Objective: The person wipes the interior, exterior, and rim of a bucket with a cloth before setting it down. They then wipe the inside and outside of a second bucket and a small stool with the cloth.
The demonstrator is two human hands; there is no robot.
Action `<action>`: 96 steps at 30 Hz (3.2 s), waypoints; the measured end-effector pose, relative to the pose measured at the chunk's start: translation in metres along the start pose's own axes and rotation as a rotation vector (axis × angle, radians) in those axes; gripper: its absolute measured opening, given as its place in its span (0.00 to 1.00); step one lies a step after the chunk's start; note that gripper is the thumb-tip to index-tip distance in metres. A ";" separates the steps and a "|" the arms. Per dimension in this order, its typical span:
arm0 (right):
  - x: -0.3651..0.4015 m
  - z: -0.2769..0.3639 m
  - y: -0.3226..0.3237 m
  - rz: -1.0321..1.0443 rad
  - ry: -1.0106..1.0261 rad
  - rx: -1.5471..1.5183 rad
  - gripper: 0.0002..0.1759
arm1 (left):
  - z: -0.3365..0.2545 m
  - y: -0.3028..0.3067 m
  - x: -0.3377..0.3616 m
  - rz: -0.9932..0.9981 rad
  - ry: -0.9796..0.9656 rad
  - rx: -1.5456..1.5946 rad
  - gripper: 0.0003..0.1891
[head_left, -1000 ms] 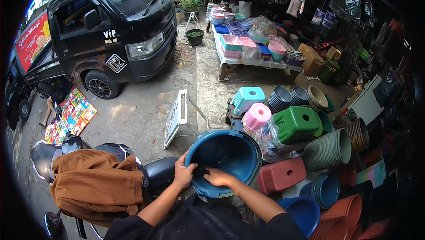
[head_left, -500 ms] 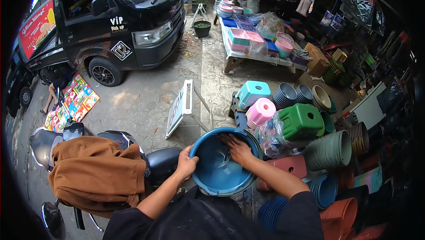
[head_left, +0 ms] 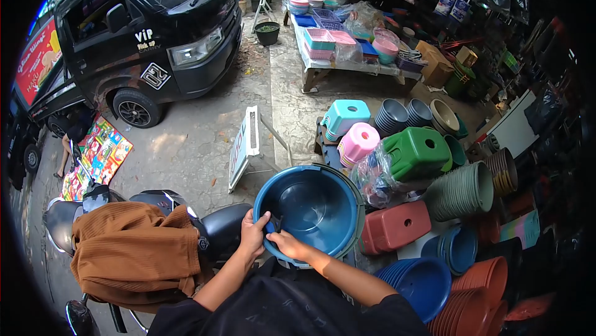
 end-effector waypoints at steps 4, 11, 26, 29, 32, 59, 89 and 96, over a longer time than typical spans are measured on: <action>-0.025 0.017 0.023 -0.779 0.121 -0.119 0.19 | 0.013 -0.011 0.011 0.003 -0.006 0.028 0.09; -0.017 0.017 0.033 -0.614 0.122 0.027 0.30 | 0.010 -0.020 0.006 0.101 0.018 0.055 0.21; 0.132 0.088 0.123 -0.476 0.159 1.404 0.38 | -0.041 -0.015 -0.006 0.145 -0.028 0.145 0.18; 0.125 0.093 0.139 -0.694 0.236 1.409 0.42 | -0.037 -0.021 -0.004 0.050 -0.024 0.164 0.16; 0.109 0.101 0.146 -0.804 0.171 1.418 0.48 | -0.032 -0.023 -0.001 0.086 -0.019 0.146 0.16; 0.066 0.076 0.018 -0.104 0.492 0.538 0.39 | -0.046 -0.033 0.001 0.373 0.050 0.344 0.35; 0.168 0.069 0.087 -1.215 0.529 -0.719 0.24 | -0.033 -0.015 0.009 0.040 0.063 0.247 0.20; 0.150 0.116 0.041 -0.789 0.553 0.186 0.23 | -0.021 -0.007 0.001 0.010 -0.026 0.159 0.19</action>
Point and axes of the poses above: each hand's wrist, its own x-axis away from the middle knuckle, its own y-axis out of the back of the hand, z = x × y, the point moved 3 cm from there along -x, towards the middle knuckle, and after that the axes turned 5 degrees about x, right-handed, at the moved point
